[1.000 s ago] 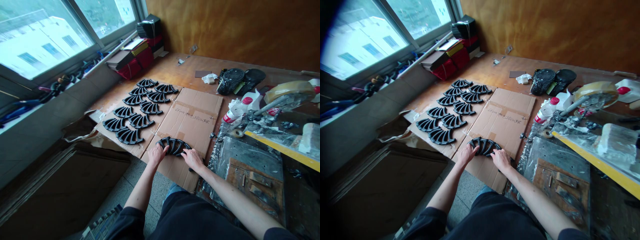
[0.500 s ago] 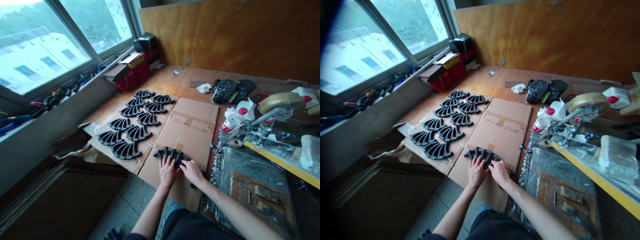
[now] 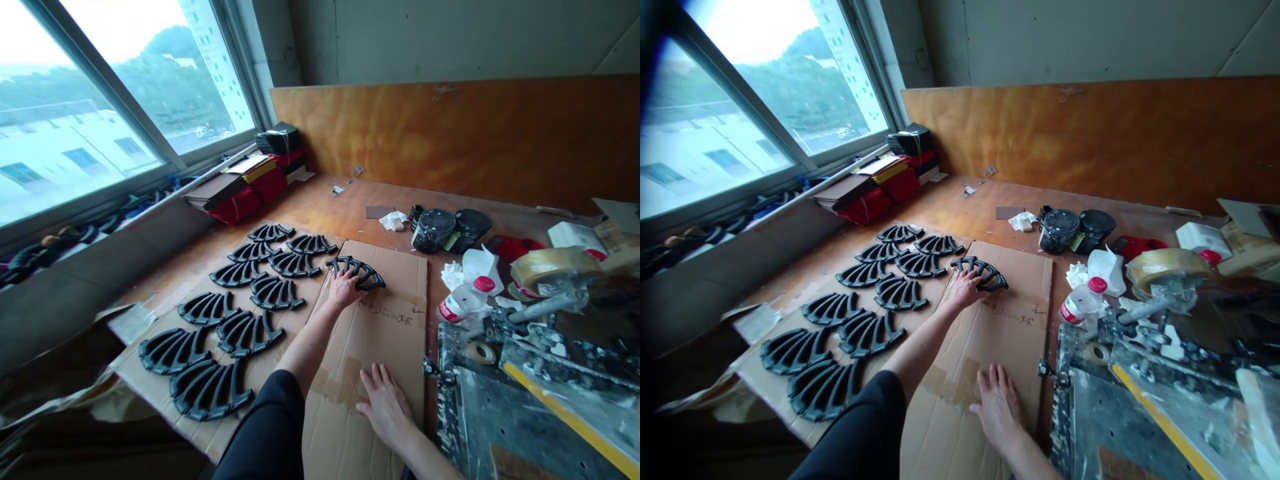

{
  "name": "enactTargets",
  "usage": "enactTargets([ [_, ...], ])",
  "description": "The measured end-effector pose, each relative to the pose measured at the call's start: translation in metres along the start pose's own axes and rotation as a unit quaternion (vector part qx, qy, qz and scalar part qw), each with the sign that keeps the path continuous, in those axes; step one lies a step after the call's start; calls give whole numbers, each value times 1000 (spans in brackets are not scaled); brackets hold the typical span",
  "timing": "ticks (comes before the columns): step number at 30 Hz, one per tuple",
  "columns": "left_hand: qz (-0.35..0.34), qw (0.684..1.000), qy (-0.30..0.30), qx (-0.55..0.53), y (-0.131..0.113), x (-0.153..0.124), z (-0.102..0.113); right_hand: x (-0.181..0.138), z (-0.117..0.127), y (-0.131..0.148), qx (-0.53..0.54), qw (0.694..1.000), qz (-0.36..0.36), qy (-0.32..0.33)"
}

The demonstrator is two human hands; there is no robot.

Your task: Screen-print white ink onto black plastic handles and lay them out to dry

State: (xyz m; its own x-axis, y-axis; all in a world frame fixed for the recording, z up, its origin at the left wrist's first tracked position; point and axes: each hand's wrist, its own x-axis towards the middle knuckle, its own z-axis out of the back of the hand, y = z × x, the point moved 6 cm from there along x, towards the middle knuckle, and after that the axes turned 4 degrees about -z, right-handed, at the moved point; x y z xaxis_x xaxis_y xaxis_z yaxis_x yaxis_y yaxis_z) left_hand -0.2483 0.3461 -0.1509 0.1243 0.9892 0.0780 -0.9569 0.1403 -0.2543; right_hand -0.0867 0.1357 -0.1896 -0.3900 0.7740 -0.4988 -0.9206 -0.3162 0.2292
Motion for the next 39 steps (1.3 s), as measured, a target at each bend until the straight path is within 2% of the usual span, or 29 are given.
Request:
enactTargets([
  [4,-26,999,23,-12,9,80,-17,12,-22,-9,26,1000,-4,10],
  [6,-25,999,21,-15,17,106,-22,22,-36,-18,45,999,3,22],
  [8,-10,1000,23,-15,30,121,-26,33,-50,-29,62,997,22,38],
  [11,33,999,22,-11,51,126,-30,45,-72,-43,78,993,67,57],
  [14,76,997,19,-5,67,121,-30,49,-88,-52,78,993,83,33],
  [17,113,993,22,0,75,116,-29,46,-93,-50,76,994,71,-8],
  [19,125,992,18,3,74,111,-30,42,-92,-43,74,995,62,6],
  [23,124,991,-46,22,55,79,-34,29,-65,-26,82,996,37,28],
  [27,120,987,-105,19,31,17,-48,11,-30,-14,120,992,36,13],
  [31,61,988,-141,-5,12,-36,-64,1,1,-12,119,988,72,-62],
  [35,57,989,-137,-4,0,-79,-76,-15,23,-24,83,989,110,-55],
  [37,57,989,-137,3,-8,-101,-76,-42,35,-39,105,987,103,-62],
  [39,58,987,-148,18,-17,-123,-72,-84,47,-63,146,980,89,-99],
])
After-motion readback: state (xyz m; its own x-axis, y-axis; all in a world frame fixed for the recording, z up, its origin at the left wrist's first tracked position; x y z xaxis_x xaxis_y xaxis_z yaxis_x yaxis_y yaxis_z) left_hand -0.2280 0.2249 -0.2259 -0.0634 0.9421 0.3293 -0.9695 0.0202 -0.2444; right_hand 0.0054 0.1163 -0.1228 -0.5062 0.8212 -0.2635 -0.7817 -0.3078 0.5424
